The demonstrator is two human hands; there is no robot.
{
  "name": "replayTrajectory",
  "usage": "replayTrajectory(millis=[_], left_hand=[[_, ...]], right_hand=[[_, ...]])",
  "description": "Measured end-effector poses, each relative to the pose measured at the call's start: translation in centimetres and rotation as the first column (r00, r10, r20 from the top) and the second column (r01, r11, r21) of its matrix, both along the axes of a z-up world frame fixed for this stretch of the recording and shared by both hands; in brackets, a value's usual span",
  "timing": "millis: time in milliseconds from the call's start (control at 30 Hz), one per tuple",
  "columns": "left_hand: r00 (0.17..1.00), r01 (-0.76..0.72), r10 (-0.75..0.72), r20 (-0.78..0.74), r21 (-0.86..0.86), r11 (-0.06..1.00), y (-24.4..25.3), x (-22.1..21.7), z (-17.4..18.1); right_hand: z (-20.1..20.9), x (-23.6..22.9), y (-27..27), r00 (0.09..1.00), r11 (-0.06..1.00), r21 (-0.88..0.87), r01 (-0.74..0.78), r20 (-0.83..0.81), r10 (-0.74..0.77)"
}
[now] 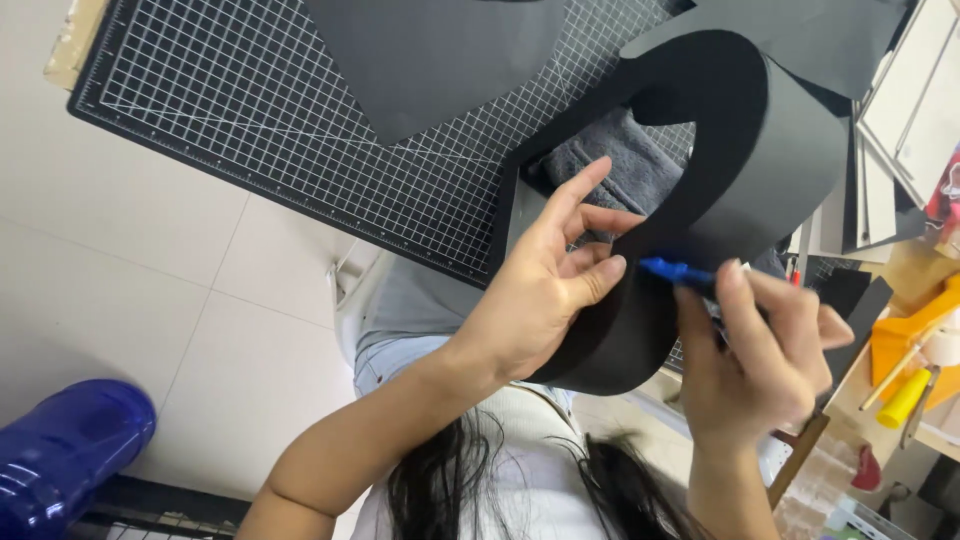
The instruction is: Assembling a 3D foam letter by applying adhesive and smoothing edges with tools.
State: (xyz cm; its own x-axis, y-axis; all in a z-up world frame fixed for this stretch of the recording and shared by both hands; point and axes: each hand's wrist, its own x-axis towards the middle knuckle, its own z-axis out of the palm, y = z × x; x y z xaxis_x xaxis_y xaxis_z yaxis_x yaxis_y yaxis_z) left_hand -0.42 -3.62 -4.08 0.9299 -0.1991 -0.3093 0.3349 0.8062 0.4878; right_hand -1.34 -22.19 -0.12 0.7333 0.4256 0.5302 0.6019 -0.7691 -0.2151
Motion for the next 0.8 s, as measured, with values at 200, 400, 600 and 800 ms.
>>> replayTrajectory(millis=[200, 400, 600, 800], left_hand=[[0.999, -0.038, 0.038, -0.007, 0.003, 0.999, -0.6, 0.1, 0.1], [1.000, -0.019, 0.019, 0.003, -0.008, 1.000, -1.3, -0.1, 0.2], [0.985, -0.001, -0.011, 0.173, 0.064, 0.998, -0.9, -0.2, 0.4], [0.989, 0.060, -0.069, 0.132, 0.068, 0.996, -1.0, -0.5, 0.3]], right_hand=[[-0.5, -0.8, -0.4, 0.997, 0.992, 0.101, -0.074, -0.020, 0.077], [-2.0, 1.4, -0.2, 0.973, 0.995, 0.050, -0.090, 0.219, 0.077], [-2.3, 3.0, -0.5, 0.926, 0.979, 0.098, -0.181, 0.354, 0.136], [-1.2, 4.3, -1.2, 0.920, 0.999, 0.003, -0.054, 0.390, 0.049]])
